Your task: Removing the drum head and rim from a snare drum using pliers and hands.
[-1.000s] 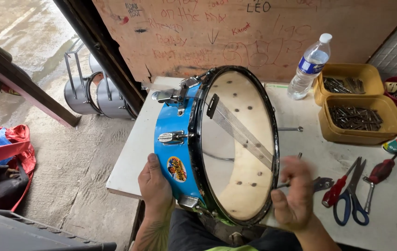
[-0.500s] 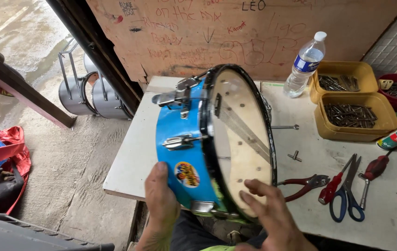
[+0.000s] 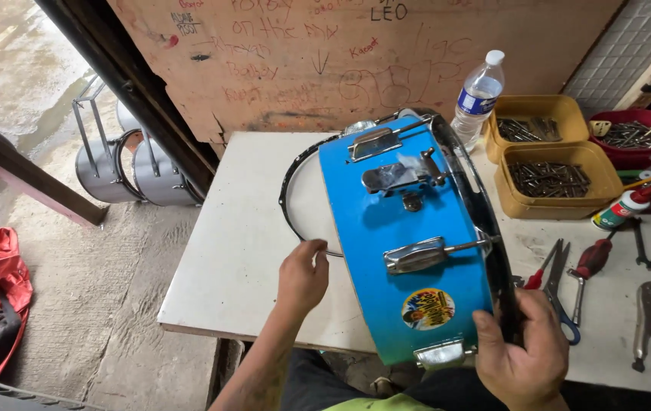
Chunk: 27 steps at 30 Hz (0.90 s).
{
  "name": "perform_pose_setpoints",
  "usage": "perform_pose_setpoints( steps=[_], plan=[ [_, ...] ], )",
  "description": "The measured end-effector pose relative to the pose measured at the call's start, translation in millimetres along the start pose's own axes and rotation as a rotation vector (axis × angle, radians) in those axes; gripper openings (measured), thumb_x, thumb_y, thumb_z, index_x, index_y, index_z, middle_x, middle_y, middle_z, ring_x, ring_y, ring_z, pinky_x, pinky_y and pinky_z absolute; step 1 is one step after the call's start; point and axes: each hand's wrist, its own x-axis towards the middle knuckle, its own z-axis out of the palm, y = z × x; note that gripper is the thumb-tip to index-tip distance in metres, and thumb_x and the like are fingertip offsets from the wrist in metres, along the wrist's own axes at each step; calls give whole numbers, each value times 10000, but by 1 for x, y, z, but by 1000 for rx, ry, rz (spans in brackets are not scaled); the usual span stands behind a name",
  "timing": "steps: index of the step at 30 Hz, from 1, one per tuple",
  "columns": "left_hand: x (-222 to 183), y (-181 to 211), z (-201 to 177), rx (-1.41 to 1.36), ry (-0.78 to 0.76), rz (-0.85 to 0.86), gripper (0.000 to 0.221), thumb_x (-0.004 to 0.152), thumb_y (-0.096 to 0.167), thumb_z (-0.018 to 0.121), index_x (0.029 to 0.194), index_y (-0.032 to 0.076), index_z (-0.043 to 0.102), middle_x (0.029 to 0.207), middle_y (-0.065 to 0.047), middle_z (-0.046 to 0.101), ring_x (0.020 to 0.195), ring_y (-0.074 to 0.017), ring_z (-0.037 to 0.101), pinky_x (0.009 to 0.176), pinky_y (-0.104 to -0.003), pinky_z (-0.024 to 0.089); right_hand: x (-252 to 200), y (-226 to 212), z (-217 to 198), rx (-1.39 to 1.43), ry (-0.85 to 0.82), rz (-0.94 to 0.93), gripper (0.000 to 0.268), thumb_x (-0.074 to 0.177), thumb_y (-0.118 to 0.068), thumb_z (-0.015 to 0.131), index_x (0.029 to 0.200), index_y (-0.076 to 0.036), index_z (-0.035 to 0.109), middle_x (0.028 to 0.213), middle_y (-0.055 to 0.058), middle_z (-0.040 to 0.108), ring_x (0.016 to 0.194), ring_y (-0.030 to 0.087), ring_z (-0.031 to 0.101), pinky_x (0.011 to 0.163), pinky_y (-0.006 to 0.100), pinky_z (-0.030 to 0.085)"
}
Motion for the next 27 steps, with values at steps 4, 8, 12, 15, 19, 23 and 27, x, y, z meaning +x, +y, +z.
perform_pose_setpoints(
  steps=[4,8,12,15,19,23,27],
  plan=[
    [24,-40,32,344,-11,373,502,981,291,578,1452,142,485,1527,-133,479,1403,-445,404,952,-657,401,-2,-5,3,-2,9,-72,395,922,-230,690,1097,110,589,849,184,606,717,284,580,654,395,496],
    [30,-75,43,475,-65,234,258,959,368,583,1063,186,732,1169,-29,653,1221,-315,519,976,-686,328,-5,-9,11,93,74,33,358,939,-192,673,1074,118,556,865,203,577,773,297,568,685,385,467],
    [27,-102,29,523,0,134,279,991,367,552,1000,170,749,1104,-49,697,1228,-333,535,972,-604,377,-7,-1,14,201,130,146,341,971,-133,665,1109,160,560,912,212,551,825,294,558,746,380,474],
    [17,-120,3,445,38,89,266,981,316,554,990,144,756,1063,-55,701,1163,-308,560,949,-521,457,-6,8,18,229,135,146,388,975,-123,665,1161,199,554,921,219,525,834,294,529,758,377,449],
    [15,-164,-25,468,148,273,227,958,183,582,868,63,752,857,-117,715,810,-311,664,1093,-471,431,16,3,22,247,69,76,288,975,-79,661,1066,174,558,916,241,561,849,313,564,769,390,490],
    [12,-204,-46,495,178,165,182,950,156,584,937,70,744,905,-110,687,931,-308,628,1166,-440,352,36,11,31,145,12,-115,328,961,-138,685,1059,162,592,854,211,576,736,302,537,678,388,438],
    [7,-215,-61,501,178,-38,274,988,141,506,1099,73,747,1230,-214,676,1239,-412,558,1256,-464,292,54,8,39,125,-91,-246,312,939,-188,696,1025,108,646,851,181,617,703,283,575,629,373,458]
  ],
)
